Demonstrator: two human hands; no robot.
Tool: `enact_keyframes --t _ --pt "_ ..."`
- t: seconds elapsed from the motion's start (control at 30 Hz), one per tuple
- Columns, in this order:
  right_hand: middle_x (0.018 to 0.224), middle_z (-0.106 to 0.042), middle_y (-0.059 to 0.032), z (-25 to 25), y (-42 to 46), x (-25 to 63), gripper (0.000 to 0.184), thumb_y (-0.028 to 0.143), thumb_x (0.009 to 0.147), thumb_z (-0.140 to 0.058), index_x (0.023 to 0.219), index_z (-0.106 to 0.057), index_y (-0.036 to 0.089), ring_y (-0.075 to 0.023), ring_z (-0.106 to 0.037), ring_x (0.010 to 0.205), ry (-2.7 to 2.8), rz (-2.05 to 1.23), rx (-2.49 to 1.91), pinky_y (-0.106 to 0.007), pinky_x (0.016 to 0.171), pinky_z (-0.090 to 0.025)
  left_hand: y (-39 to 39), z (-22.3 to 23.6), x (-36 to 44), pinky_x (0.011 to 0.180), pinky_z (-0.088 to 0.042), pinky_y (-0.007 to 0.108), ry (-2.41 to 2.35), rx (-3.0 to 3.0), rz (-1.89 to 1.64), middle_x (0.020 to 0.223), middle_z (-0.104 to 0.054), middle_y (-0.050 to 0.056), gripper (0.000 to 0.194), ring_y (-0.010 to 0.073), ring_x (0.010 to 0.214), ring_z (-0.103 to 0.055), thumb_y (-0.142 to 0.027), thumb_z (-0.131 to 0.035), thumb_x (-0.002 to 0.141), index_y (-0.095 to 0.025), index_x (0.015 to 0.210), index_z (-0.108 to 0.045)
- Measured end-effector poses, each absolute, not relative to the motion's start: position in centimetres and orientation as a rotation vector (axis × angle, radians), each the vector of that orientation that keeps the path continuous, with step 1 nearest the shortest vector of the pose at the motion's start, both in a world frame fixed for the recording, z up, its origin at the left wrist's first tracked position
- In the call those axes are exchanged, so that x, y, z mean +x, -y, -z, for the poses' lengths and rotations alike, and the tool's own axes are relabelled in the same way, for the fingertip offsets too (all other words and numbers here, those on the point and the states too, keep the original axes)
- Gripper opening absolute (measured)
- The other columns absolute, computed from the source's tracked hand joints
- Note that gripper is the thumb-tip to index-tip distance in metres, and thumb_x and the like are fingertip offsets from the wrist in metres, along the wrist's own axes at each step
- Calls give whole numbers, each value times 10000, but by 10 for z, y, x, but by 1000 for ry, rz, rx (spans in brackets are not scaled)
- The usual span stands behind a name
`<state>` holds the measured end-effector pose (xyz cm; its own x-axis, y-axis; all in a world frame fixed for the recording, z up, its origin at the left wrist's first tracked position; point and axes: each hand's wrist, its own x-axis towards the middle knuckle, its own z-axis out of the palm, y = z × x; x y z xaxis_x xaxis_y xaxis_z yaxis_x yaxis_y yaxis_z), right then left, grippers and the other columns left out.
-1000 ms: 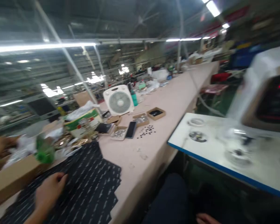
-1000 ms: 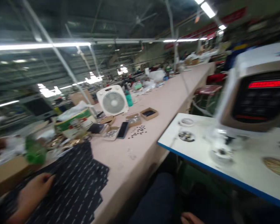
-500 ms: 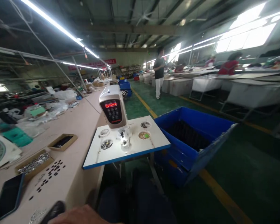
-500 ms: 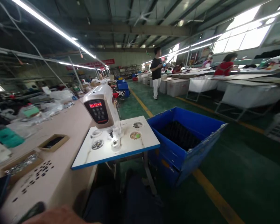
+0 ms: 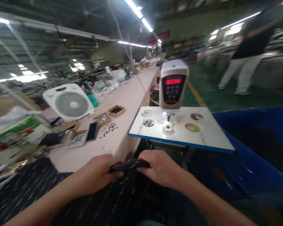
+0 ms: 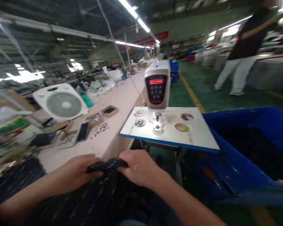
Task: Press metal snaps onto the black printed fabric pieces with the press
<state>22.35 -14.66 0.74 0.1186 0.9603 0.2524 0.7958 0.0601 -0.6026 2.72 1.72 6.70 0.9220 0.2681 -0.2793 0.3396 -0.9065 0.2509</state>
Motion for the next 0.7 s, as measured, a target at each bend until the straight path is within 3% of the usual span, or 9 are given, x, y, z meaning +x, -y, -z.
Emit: enact_keyframes --t 0.07,0.27,0.37,0.47,0.63,0.7 --pt "812 -687 2 -18 145 242 115 215 888 -705 786 -656 199 -175 -622 757 1716 -379 -1796 -274 675 -386 -22 -72 39 712 -432 269 -432 2724 343 859 -689 13 267 180 804 -624 -457 -566 914 -223 940 -693" --pt "766 -695 21 -34 150 270 176 369 922 -632 823 -697 239 -181 -630 690 1698 -663 -1897 -286 626 -407 -41 -69 61 574 -350 232 -316 2458 550 684 -571 -45 228 115 624 -516 -403 -714 810 -189 871 -664" --pt "919 -744 5 -39 146 267 187 410 897 -663 993 -722 261 -218 -673 816 1673 -691 -1950 -307 719 -465 -47 -65 63 594 -364 223 -240 2364 488 692 -551 -49 169 107 644 -496 -343 -668 837 -178 826 -630" --pt "1120 -745 5 -42 135 262 412 449 855 -728 1235 -670 302 -255 -681 980 1684 -733 -1903 -334 843 -493 -54 -60 68 633 -402 210 -168 2199 448 729 -549 -48 157 110 695 -497 -323 -649 847 -175 835 -599" --pt "945 -757 -14 -34 119 260 325 532 912 -645 982 -747 232 -264 -687 899 1559 -943 -1739 -338 787 -515 -68 -50 73 665 -427 215 -106 2108 439 773 -578 -37 151 126 741 -529 -255 -684 808 -164 899 -606" --pt "953 -762 -23 -29 117 259 347 541 902 -658 979 -743 213 -263 -691 893 1431 -1034 -1664 -336 784 -528 -72 -48 73 678 -431 221 -103 2136 435 803 -606 -34 167 134 760 -557 -226 -686 796 -167 936 -616"
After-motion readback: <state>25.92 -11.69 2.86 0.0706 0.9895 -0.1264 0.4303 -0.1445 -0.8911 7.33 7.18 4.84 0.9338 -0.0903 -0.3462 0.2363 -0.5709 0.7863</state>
